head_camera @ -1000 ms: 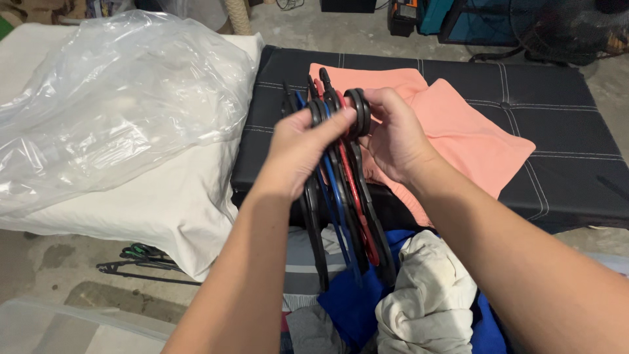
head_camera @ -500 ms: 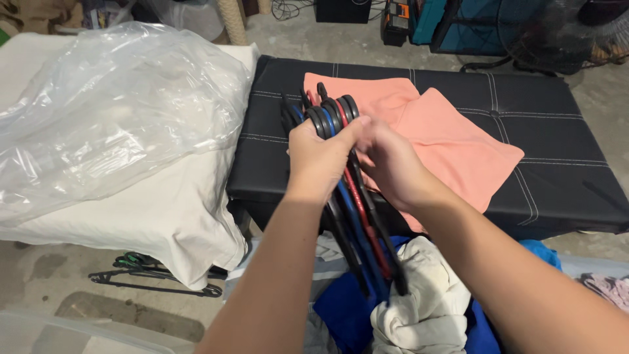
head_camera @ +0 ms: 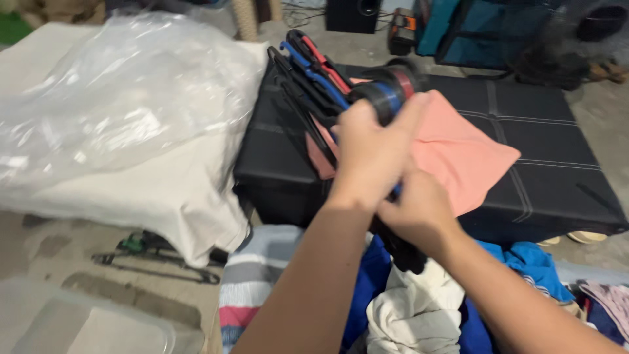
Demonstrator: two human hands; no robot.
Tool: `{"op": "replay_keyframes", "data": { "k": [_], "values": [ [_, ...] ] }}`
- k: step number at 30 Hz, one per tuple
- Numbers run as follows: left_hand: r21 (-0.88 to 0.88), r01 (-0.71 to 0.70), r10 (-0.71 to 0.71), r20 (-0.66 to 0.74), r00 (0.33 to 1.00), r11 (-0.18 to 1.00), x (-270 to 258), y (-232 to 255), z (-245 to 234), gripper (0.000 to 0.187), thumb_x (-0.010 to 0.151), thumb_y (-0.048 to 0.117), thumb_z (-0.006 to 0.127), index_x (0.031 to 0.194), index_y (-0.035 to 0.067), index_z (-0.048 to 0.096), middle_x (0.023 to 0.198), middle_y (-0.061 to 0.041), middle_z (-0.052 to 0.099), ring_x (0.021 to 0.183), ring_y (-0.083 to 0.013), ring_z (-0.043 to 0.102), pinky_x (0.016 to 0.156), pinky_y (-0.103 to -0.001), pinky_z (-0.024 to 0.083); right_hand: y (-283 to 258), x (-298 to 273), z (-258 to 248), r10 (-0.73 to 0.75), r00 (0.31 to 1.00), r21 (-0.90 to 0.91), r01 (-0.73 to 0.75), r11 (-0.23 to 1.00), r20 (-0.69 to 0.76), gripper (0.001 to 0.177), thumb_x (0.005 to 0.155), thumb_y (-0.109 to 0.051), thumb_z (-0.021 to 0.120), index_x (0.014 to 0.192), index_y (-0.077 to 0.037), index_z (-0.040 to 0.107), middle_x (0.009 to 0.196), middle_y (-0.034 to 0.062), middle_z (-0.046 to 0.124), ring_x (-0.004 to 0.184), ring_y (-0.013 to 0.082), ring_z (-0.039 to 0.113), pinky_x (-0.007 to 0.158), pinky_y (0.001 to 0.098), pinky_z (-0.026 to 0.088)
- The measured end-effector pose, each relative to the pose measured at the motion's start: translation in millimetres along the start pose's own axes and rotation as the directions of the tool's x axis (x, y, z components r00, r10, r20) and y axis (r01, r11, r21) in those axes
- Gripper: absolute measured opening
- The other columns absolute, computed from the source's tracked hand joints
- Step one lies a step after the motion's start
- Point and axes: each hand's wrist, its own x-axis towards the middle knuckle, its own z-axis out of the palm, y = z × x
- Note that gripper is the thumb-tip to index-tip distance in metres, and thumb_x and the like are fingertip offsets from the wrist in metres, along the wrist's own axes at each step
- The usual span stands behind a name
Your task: The person hangs various pieces of clothing, including a grey shirt, a beige shirt, a blue shirt, a black shirt, and a striped shirt, onto hangers. They then gather the hangers and place them on a nearby surface.
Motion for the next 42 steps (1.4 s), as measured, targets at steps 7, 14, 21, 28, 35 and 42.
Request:
{"op": "replay_keyframes", "data": {
  "k": [7, 14, 21, 28, 35, 42],
  "values": [
    [0.325, -0.538, 0.554, 0.048, 0.831, 0.778, -88.9, -2.9, -24.0, 0.031, 0.08, 0.026, 0.079, 0.101, 0.004, 0.075, 0.093, -0.011, 0.075, 0.089, -0.0243, 0.07, 0.086, -0.037, 0.053, 37.6, -78.8, 42.9, -0.335, 0.939, 0.113, 0.342, 0.933, -0.079, 0.038, 0.09, -0.016, 0.068, 0.123, 0.001, 0.063, 0.112, 0.017, 0.073, 0.106, 0.0287, 0.071, 0.089, 0.0398, 0.054],
    [0.301, -0.446, 0.527, -0.295, 0.797, 0.843, -181.8, -57.7, -130.4, 0.015, 0.102, 0.02, 0.062, 0.096, 0.007, 0.066, 0.094, -0.006, 0.068, 0.085, -0.0177, 0.064, 0.084, -0.03, 0.052, 12.6, -183.1, 123.0, -0.08, 0.992, 0.434, 0.113, 0.894, -0.093, 0.045, 0.089, -0.013, 0.077, 0.124, 0.003, 0.055, 0.105, 0.0102, 0.071, 0.094, 0.0223, 0.067, 0.084, 0.0332, 0.054],
    [0.223, 0.163, 0.073, -0.773, 0.63, 0.961, -235.0, -130.4, -252.4, 0.027, 0.101, 0.019, 0.049, 0.123, 0.005, 0.057, 0.105, -0.007, 0.064, 0.094, -0.0159, 0.062, 0.088, -0.03, 0.05, -33.8, -202.3, 190.2, -0.389, 0.917, 0.33, 0.342, 0.88, 0.085, 0.053, 0.086, -0.013, 0.08, 0.129, 0.001, 0.054, 0.106, 0.0183, 0.074, 0.094, 0.0277, 0.075, 0.082, 0.0358, 0.057],
    [0.036, 0.087, -0.033, -0.731, 0.682, 0.996, -266.9, -167.1, -276.9, 0.077, 0.09, 0.012, 0.066, 0.154, 0.001, 0.025, 0.118, -0.008, 0.065, 0.106, -0.0162, 0.062, 0.094, -0.03, 0.049, -82.1, -193.4, 223.2, -0.095, 0.847, 0.274, -0.062, 0.96, 0.523, 0.074, 0.077, -0.015, 0.076, 0.145, -0.012, 0.047, 0.103, 0.0141, 0.075, 0.083, 0.0267, 0.075, 0.075, 0.0362, 0.058],
    [0.364, 0.321, 0.117, -0.8, 0.589, 0.875, -263.2, -146.9, -280.9, 0.088, 0.08, 0.008, 0.073, 0.155, 0.007, 0.029, 0.136, -0.019, 0.047, 0.116, -0.0333, 0.055, 0.099, -0.04, 0.047, -63.7, -154.0, 210.6, -0.187, 0.804, 0.225, 0.068, 0.972, 0.565, 0.061, 0.077, -0.022, 0.076, 0.133, -0.009, 0.056, 0.104, 0.016, 0.076, 0.095, 0.0239, 0.075, 0.088, 0.035, 0.056],
    [0.806, 0.376, 0.22, -0.512, 0.831, 0.457, -244.3, -109.0, -291.5, 0.105, 0.064, 0.003, 0.08, 0.155, 0.008, 0.028, 0.151, -0.022, 0.034, 0.136, -0.0438, 0.036, 0.111, -0.05, 0.033, -25.4, -106.6, 163.7, -0.355, 0.744, -0.057, 0.465, 0.883, 0.565, 0.061, 0.074, -0.03, 0.08, 0.126, -0.008, 0.057, 0.106, 0.0219, 0.073, 0.1, 0.0386, 0.07, 0.087, 0.0455, 0.054]
  ]
}}
